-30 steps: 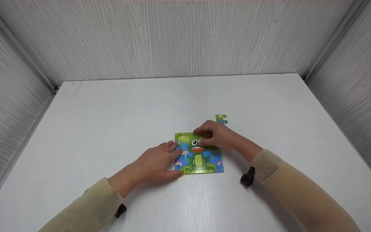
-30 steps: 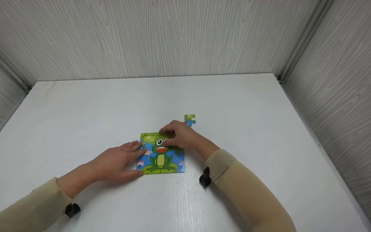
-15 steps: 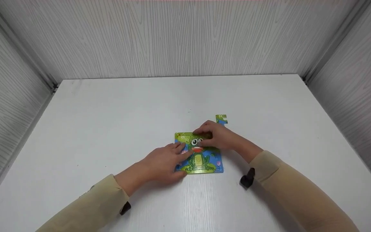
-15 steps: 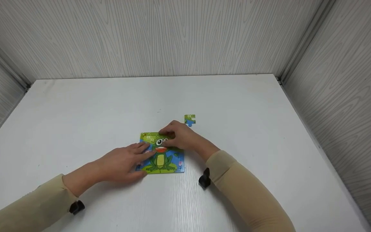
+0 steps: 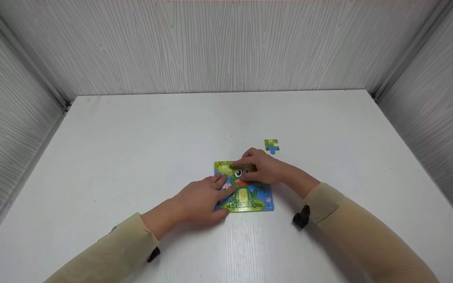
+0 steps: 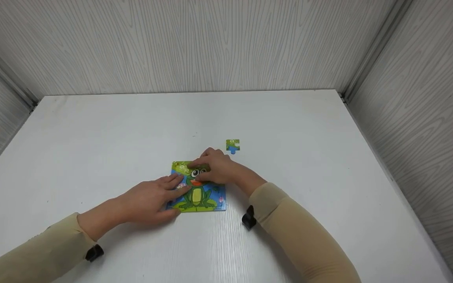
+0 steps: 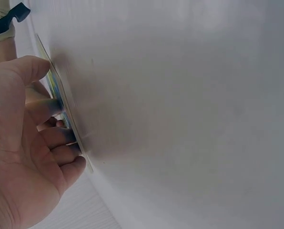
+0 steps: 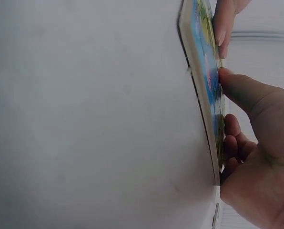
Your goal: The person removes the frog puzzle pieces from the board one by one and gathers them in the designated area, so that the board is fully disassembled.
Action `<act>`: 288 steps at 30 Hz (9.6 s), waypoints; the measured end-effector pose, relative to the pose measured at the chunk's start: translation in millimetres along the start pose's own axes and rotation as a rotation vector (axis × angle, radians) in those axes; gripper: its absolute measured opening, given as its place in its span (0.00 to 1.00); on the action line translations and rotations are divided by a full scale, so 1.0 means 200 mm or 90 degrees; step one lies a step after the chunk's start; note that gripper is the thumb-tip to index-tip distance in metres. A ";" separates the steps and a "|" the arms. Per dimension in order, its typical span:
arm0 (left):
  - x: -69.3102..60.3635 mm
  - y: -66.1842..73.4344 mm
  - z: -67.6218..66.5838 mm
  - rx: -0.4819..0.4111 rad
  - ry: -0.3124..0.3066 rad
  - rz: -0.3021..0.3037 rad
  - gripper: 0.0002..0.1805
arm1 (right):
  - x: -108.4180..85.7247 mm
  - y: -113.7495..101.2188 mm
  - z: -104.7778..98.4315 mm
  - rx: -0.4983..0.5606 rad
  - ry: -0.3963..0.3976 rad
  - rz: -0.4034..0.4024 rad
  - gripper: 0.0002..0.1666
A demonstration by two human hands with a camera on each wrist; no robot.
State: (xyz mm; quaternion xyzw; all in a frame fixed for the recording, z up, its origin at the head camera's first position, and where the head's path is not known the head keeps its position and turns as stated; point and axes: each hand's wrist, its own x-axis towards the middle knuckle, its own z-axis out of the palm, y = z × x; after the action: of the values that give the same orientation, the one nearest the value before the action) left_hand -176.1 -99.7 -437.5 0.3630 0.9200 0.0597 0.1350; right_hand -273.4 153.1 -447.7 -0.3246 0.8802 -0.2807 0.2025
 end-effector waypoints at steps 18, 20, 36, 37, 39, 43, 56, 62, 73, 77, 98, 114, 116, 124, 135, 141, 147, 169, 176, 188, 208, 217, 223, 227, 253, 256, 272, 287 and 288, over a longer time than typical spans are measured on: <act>-0.01 0.00 0.00 0.012 0.011 0.006 0.37 | 0.01 -0.02 0.00 -0.007 -0.008 0.009 0.22; -0.01 0.01 0.00 0.014 0.012 0.006 0.37 | 0.01 -0.01 0.01 -0.003 -0.005 0.009 0.22; 0.00 0.01 0.01 0.016 0.020 0.014 0.37 | 0.02 0.02 0.03 0.096 0.042 -0.010 0.30; 0.00 0.01 0.01 0.014 0.020 0.014 0.37 | 0.01 0.02 0.03 0.100 0.045 -0.007 0.29; 0.00 0.01 0.00 0.015 0.016 0.011 0.37 | 0.01 0.03 0.03 0.101 0.048 -0.003 0.28; 0.00 0.01 0.01 0.017 0.009 0.006 0.37 | 0.00 0.03 0.03 0.102 0.050 -0.001 0.29; 0.00 0.01 0.01 0.012 0.014 0.001 0.37 | -0.01 0.07 0.00 0.138 0.020 -0.021 0.31; 0.00 0.01 0.00 0.009 0.010 0.000 0.37 | -0.01 0.08 0.00 0.146 0.015 -0.015 0.32; 0.00 0.02 -0.01 0.009 0.005 -0.001 0.38 | -0.02 0.08 0.00 0.124 0.028 -0.009 0.31; 0.00 0.01 -0.01 0.009 0.008 -0.001 0.37 | -0.02 0.08 -0.01 0.117 0.026 -0.012 0.32; -0.01 0.01 -0.01 0.017 0.013 0.010 0.37 | -0.01 0.08 0.01 0.159 0.050 0.003 0.27; 0.00 0.01 0.00 0.000 0.000 -0.008 0.37 | -0.03 0.07 -0.02 0.182 0.092 -0.001 0.27; 0.01 0.01 0.00 0.001 0.001 -0.007 0.37 | -0.04 0.06 -0.03 0.175 0.101 0.010 0.27; 0.01 0.01 0.00 0.010 0.003 -0.003 0.37 | -0.07 0.05 -0.11 0.126 0.162 0.002 0.28; 0.00 0.01 -0.01 0.001 0.006 -0.002 0.37 | -0.11 0.08 -0.22 0.125 0.201 0.024 0.29; 0.00 0.01 -0.01 0.000 0.011 0.001 0.37 | -0.15 0.14 -0.28 0.125 0.220 0.033 0.28; -0.01 0.01 -0.01 0.007 0.013 0.006 0.37 | -0.19 0.21 -0.33 0.127 0.233 0.054 0.30; 0.00 0.01 0.00 0.004 0.024 0.007 0.36 | -0.29 0.51 -0.42 0.114 0.234 0.150 0.30; 0.00 0.01 -0.01 0.002 0.016 0.007 0.37 | -0.30 0.56 -0.42 0.124 0.228 0.204 0.30; 0.00 0.01 -0.01 0.009 0.009 0.000 0.37 | -0.30 0.58 -0.40 0.145 0.225 0.246 0.31; 0.00 0.01 0.00 -0.006 0.004 -0.006 0.37 | -0.31 0.61 -0.38 0.129 0.224 0.233 0.30; 0.00 0.01 0.00 -0.002 0.007 -0.002 0.37 | -0.31 0.62 -0.39 0.117 0.213 0.228 0.29; 0.00 0.01 0.00 0.003 0.012 -0.001 0.37 | -0.31 0.63 -0.39 0.108 0.206 0.214 0.28; 0.00 0.00 0.01 0.004 0.020 0.003 0.36 | -0.31 0.63 -0.39 0.116 0.208 0.217 0.28; 0.00 0.00 0.00 -0.007 0.010 0.000 0.37 | -0.31 0.58 -0.38 0.150 0.288 0.215 0.33; 0.00 0.00 0.01 -0.003 0.016 -0.001 0.36 | -0.30 0.53 -0.38 0.127 0.303 0.167 0.31; 0.01 0.01 0.01 0.004 0.008 -0.010 0.37 | -0.20 0.18 -0.20 0.047 0.169 -0.022 0.26; 0.01 0.00 0.01 -0.004 0.012 -0.016 0.38 | -0.14 0.12 -0.09 0.027 0.087 -0.028 0.25; 0.01 -0.01 0.01 -0.003 0.015 -0.013 0.37 | -0.14 0.12 -0.08 0.026 0.083 -0.025 0.25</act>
State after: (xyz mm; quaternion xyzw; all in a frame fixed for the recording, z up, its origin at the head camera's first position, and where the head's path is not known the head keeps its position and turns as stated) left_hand -178.2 -99.1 -439.2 0.3523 0.9251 0.0649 0.1258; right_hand -274.0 192.9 -445.6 -0.3185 0.8790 -0.3232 0.1463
